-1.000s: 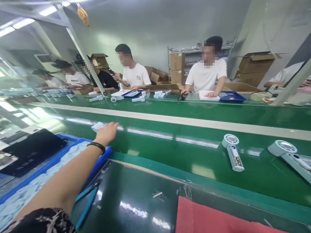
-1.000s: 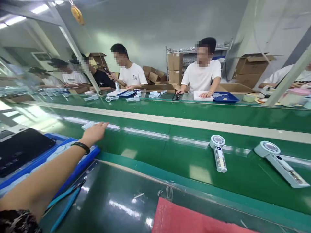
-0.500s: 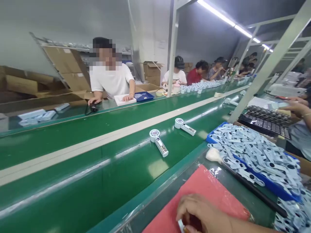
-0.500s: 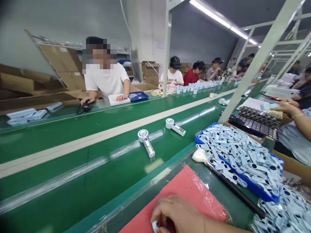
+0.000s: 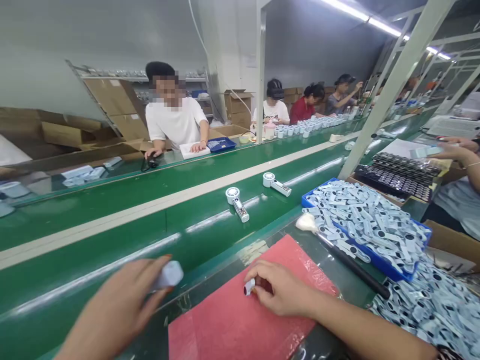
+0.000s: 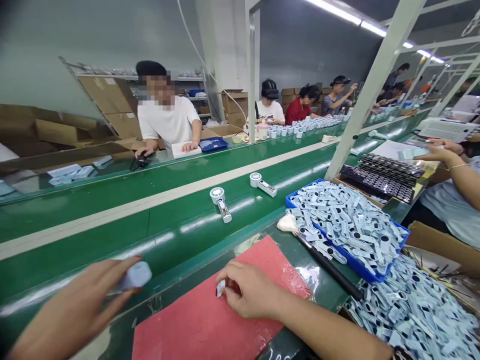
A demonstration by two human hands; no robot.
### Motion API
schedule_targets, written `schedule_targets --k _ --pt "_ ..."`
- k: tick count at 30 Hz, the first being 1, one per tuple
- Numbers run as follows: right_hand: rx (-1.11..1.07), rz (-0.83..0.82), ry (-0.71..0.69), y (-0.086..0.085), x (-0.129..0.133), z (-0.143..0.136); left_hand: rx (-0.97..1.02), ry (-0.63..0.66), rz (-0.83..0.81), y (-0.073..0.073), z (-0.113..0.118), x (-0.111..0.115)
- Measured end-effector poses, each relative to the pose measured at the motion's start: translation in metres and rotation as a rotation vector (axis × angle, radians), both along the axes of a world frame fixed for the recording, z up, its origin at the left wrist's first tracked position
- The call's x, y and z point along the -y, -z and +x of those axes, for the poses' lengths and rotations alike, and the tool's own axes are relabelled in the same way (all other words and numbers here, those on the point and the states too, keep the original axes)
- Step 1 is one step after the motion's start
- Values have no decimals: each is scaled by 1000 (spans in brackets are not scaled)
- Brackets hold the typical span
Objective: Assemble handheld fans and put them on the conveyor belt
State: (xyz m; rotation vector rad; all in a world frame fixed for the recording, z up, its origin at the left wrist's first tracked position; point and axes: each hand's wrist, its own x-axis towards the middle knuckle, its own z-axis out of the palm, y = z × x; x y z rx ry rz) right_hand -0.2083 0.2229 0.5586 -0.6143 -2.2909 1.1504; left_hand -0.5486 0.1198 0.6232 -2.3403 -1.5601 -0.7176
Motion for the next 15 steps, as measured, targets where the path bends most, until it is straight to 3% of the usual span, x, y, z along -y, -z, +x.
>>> schedule_targets --k 3,6,8,11,15 --pt "118 193 105 -7 -4 30 -196 21 6 13 80 -2" --pt "283 271 235 -7 -10 62 -335 90 5 10 159 -10" --pt "362 283 304 -4 -12 78 -374 98 -15 6 192 -16" --pt "380 265 333 -1 -12 89 -383 113 -124 10 204 -24" --pt "355 248 324 3 -13 91 -308 105 -243 28 176 -26"
